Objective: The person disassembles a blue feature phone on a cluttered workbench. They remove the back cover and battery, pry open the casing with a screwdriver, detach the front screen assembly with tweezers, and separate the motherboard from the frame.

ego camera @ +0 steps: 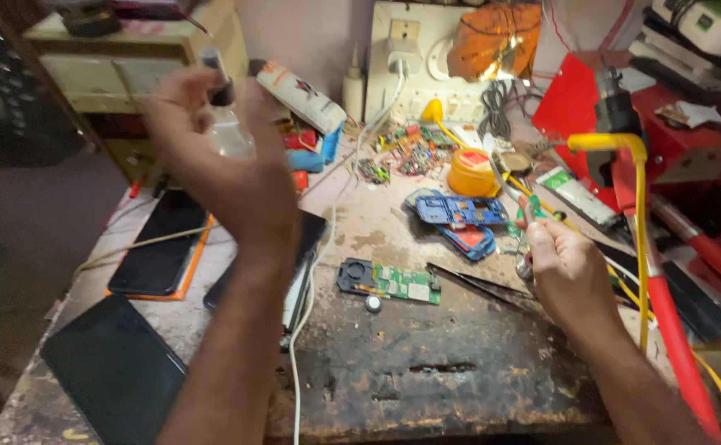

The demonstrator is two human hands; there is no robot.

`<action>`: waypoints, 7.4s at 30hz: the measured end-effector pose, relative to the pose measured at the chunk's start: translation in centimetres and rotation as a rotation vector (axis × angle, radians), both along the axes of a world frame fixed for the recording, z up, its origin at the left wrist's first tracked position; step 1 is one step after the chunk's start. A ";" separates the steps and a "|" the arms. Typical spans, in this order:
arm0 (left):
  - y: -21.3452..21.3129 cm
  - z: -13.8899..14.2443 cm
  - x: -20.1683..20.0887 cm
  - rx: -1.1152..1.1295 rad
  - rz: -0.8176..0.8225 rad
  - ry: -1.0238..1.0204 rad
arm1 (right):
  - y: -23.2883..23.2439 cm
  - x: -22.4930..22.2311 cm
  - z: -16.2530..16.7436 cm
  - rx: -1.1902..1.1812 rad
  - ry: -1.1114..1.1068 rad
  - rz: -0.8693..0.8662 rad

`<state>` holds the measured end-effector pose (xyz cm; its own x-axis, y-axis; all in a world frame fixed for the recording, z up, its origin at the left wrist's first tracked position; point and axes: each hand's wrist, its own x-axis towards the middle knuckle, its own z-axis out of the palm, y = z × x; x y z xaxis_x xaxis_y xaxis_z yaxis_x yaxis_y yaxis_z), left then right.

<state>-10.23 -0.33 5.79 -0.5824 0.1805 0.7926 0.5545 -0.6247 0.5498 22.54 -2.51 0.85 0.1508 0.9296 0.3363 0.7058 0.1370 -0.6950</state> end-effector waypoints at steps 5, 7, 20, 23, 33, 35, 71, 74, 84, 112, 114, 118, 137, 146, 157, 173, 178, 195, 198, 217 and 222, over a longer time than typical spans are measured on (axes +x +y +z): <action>5.0 1.7 -5.4 -0.114 -0.023 0.015 | 0.5 -2.3 -0.5 -0.093 0.685 0.313; 6.3 1.4 -5.9 -0.454 0.143 0.128 | 0.4 -3.3 -1.0 -0.066 0.673 0.381; 6.2 0.6 -3.8 -0.293 0.000 0.145 | 1.2 -4.3 -3.5 -0.050 0.562 0.526; 5.9 1.3 -3.7 -0.283 -0.012 0.247 | 1.2 -4.5 -3.6 -0.065 0.496 0.504; 1.9 3.0 0.2 -0.060 -0.117 0.622 | 1.0 -4.4 -3.2 -0.051 0.542 0.449; 1.3 1.2 3.7 -0.261 -0.170 0.630 | 0.9 -4.1 -3.0 -0.055 0.579 0.369; 5.1 1.9 -7.6 -0.379 -0.134 0.267 | 3.5 -6.0 -2.3 -0.119 0.646 0.533; 5.3 1.1 -6.8 -0.294 -0.213 0.261 | 3.3 -6.0 -2.2 -0.119 0.643 0.552; 5.8 2.9 -8.2 -0.174 -0.166 0.407 | 3.0 -5.8 -2.1 -0.095 0.592 0.506; 4.9 1.5 -6.7 -0.370 -0.807 -0.054 | 2.6 -16.8 3.0 -0.198 0.918 0.847; 5.4 1.5 -6.6 -0.368 -0.828 -0.112 | 2.6 -18.2 3.0 -0.206 0.952 0.882; 5.8 1.5 -6.9 -0.363 -0.953 -0.167 | 2.2 -19.9 2.7 -0.178 0.960 0.864; 4.7 2.6 -4.6 -0.488 -0.691 -0.457 | 0.5 -21.8 3.3 -0.078 0.945 0.868; 4.7 2.3 -4.6 -0.475 -0.661 -0.363 | 1.3 -22.0 3.3 -0.060 0.986 0.917; 4.1 2.8 -4.2 -0.562 -0.527 -0.362 | 1.4 -21.6 3.2 -0.065 0.944 0.906; 4.0 2.9 -4.1 -0.583 -0.526 -0.351 | 1.4 -21.4 3.6 -0.074 0.969 0.903; 1.6 2.9 -2.5 -0.255 -0.081 0.020 | 0.2 -15.6 4.5 -0.109 0.792 0.735; -4.7 -5.9 5.9 -0.805 -0.698 0.987 | -11.5 5.2 -8.5 -0.111 -0.021 0.131; -5.5 -5.9 5.4 -0.770 -0.766 0.979 | -12.8 4.5 -9.7 0.025 -0.069 0.121; -7.5 -6.0 6.2 -0.671 -1.142 1.068 | -16.5 3.6 -15.4 -0.073 0.289 0.116; -7.6 -6.1 6.4 -0.699 -1.132 1.109 | -17.2 3.2 -16.8 -0.252 0.519 0.064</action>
